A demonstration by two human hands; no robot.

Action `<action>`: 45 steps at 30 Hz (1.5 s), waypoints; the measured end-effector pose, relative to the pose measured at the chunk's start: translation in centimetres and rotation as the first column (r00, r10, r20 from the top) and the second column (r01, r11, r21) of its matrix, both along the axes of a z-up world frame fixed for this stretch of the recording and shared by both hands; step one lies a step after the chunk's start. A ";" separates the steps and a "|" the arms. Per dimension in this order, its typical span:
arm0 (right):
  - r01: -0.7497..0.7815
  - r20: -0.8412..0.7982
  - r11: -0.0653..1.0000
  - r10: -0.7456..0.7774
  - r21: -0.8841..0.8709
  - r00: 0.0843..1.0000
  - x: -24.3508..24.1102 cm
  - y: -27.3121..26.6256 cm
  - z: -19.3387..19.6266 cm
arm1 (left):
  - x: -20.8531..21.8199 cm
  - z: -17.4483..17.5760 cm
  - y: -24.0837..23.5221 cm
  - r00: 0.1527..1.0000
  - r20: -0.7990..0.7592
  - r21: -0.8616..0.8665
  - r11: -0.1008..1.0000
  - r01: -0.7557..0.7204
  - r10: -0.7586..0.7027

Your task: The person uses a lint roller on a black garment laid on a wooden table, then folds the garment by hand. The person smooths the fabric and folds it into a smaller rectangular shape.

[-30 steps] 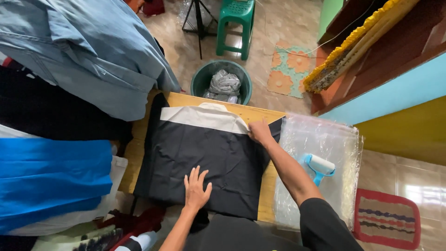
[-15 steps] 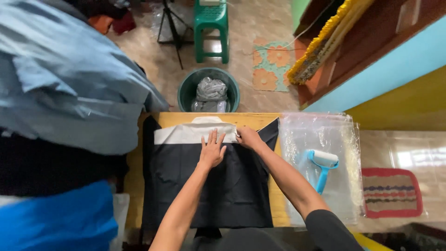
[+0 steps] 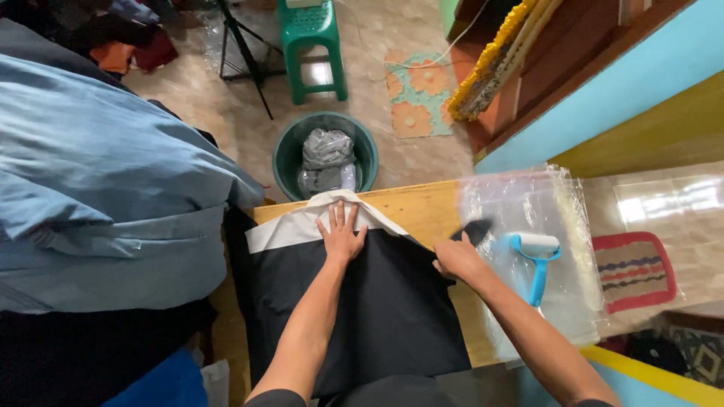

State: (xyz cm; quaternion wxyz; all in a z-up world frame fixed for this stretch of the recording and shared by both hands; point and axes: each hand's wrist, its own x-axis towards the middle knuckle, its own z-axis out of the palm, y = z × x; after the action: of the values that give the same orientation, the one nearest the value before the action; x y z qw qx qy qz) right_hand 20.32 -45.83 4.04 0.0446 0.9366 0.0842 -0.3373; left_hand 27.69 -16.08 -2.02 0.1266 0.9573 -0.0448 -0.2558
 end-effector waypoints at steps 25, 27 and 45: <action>0.451 -0.421 0.113 -0.217 0.885 0.881 -8.5 18.6 9.7 | -3.6 2.7 3.8 0.922 0.112 -0.593 0.770 -0.236 0.370; 0.439 -0.435 0.144 -0.056 0.887 0.899 -8.9 16.9 9.6 | -8.3 4.2 4.7 0.899 0.047 -0.680 0.674 -0.290 0.434; 0.122 0.000 0.798 -0.151 0.591 0.989 -0.2 11.1 -2.3 | -21.2 8.6 7.2 0.790 -0.141 -0.395 0.698 -0.597 0.596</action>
State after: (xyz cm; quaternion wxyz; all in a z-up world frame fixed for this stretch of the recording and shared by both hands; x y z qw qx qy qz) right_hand 20.14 -34.70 1.72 -0.2701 0.9154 0.1160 -0.2751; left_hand 6.49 -8.93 6.55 0.4050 0.8692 0.2138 -0.1863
